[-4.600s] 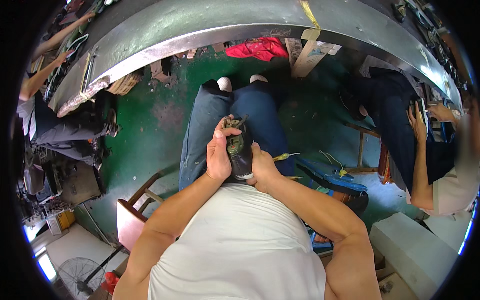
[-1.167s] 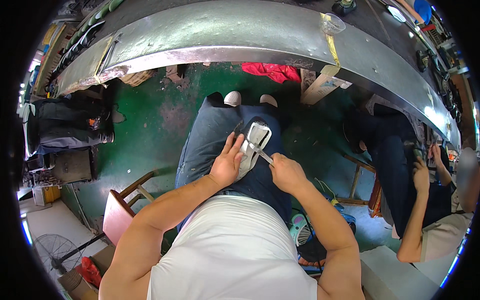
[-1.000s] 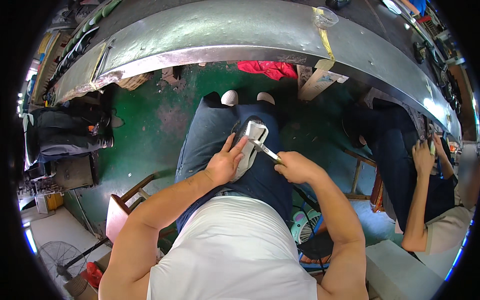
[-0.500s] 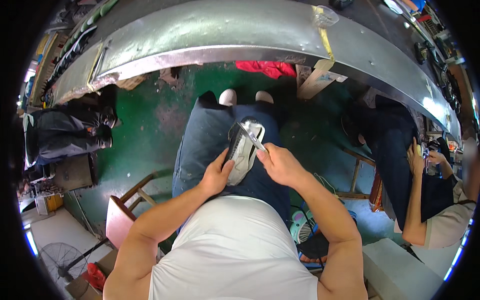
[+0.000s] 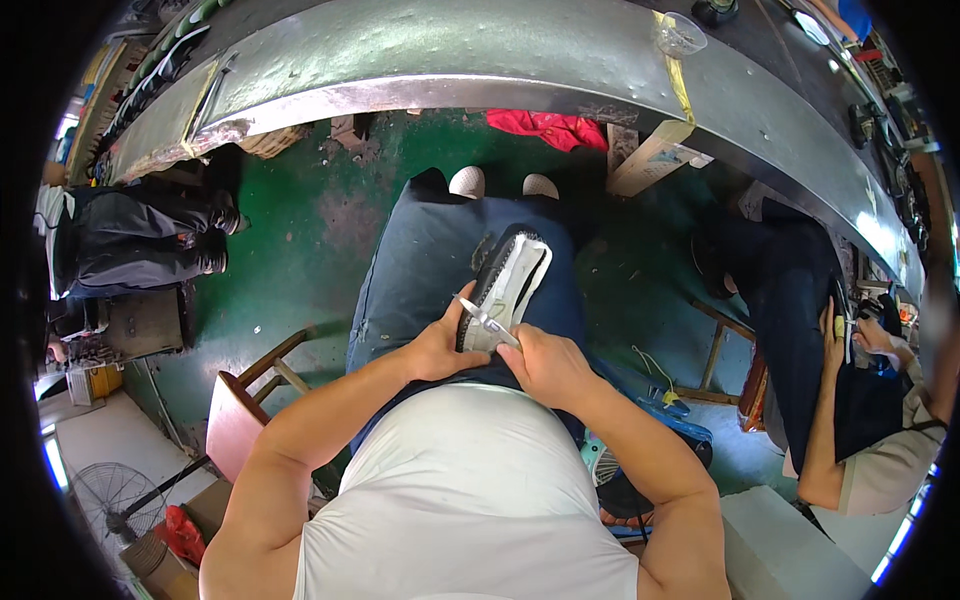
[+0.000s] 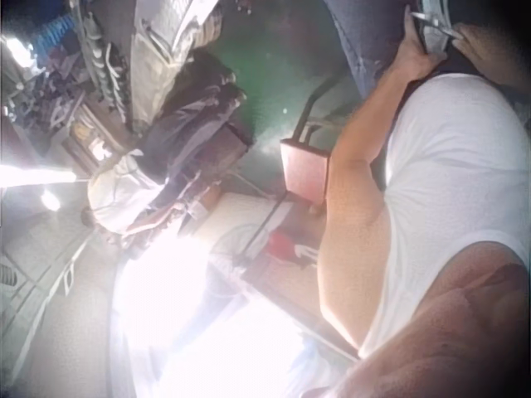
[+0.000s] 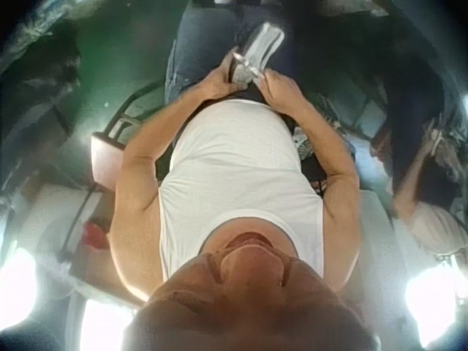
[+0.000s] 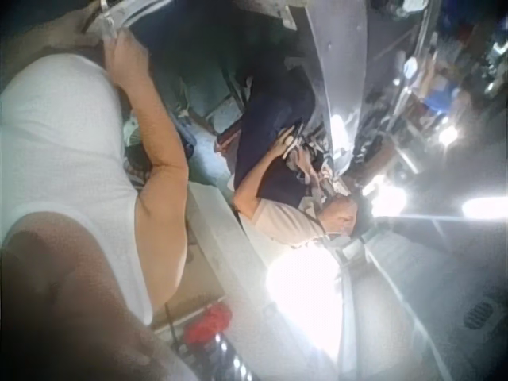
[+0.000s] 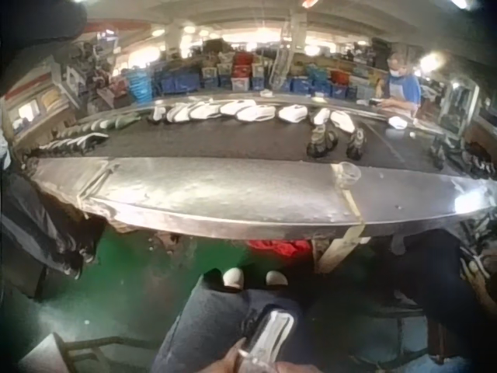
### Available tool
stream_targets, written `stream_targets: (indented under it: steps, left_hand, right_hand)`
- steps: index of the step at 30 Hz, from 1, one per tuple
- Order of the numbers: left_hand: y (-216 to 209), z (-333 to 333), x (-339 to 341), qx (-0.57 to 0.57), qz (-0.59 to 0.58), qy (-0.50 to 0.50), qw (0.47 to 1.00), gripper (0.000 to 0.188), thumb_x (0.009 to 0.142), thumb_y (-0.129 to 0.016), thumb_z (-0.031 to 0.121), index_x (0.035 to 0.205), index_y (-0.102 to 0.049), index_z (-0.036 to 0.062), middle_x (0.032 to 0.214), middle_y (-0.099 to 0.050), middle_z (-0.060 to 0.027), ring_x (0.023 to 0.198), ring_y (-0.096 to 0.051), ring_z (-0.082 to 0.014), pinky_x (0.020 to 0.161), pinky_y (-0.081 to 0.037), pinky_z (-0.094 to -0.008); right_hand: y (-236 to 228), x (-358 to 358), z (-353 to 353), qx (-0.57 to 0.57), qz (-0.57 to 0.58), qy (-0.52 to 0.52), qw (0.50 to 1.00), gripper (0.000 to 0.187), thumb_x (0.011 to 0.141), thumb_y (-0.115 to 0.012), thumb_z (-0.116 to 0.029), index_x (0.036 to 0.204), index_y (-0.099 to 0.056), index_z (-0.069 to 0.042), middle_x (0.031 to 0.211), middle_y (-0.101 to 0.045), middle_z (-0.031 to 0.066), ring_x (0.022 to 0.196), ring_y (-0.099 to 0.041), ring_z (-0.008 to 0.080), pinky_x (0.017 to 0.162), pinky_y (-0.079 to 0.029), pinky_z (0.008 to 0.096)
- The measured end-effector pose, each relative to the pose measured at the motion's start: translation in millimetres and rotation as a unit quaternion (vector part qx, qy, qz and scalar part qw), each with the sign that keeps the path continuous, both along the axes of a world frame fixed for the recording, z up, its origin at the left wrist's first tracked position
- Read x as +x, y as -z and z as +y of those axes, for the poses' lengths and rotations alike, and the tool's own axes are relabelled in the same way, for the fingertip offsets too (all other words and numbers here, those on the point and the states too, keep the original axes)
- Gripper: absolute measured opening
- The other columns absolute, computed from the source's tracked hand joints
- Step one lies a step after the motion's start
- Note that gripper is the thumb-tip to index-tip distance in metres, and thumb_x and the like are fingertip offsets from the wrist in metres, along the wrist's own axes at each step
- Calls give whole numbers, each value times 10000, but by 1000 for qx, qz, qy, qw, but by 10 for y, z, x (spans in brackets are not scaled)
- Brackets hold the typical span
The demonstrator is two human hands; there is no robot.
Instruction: Manually aligning and fitting shoe parts including the sole and upper lining sections on a manufacturing assembly line.
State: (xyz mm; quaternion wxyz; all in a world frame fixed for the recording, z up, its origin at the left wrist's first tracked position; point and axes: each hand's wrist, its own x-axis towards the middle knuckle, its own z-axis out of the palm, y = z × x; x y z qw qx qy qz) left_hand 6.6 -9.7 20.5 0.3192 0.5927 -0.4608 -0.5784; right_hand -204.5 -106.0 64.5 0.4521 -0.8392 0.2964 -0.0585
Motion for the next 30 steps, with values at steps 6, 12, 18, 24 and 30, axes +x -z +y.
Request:
stream_targets:
  steps: [6,12,18,24,30]
  left_hand:
    - [-569,-242,136,37,-240,17,970,758,804,-778,161,1444,-396,24,1217,-647,-242,1112,-655,-387,977,-508,-381]
    - [-1023,-662,328,-183,26,-210,960,478,823,-787,64,1231,-547,-8,1070,-671,-95,972,-645,-136,878,-530,-306]
    - [-245,-1232,134,18,-60,-138,988,572,878,-768,194,1337,-527,-48,1178,-680,-151,1025,-657,-211,912,-518,-349]
    - [-65,-419,-133,-104,-209,-53,971,549,857,-731,159,1341,-569,-44,1325,-589,-240,1196,-591,-360,1016,-477,-395]
    - [-38,-359,-243,-289,-314,-124,896,260,873,-692,86,1100,-669,-39,1021,-690,-197,888,-681,-385,789,-566,-407]
  right_hand:
    - [15,-292,-136,194,91,62,975,342,1048,-491,-293,1098,-588,31,887,-670,137,763,-674,233,697,-524,349]
    - [50,-561,-124,230,-35,230,945,403,1066,-448,-327,1071,-596,47,807,-659,83,701,-648,161,653,-512,305]
    - [43,-583,-55,299,-48,208,930,259,989,-580,-203,1128,-582,15,842,-659,84,737,-629,152,685,-509,300]
    - [-28,-564,-16,213,30,111,970,237,964,-605,-184,1116,-575,-5,808,-625,125,748,-611,250,718,-494,378]
    - [-61,-499,-179,397,36,90,913,160,958,-600,-165,1017,-601,-17,801,-620,136,694,-608,258,664,-484,376]
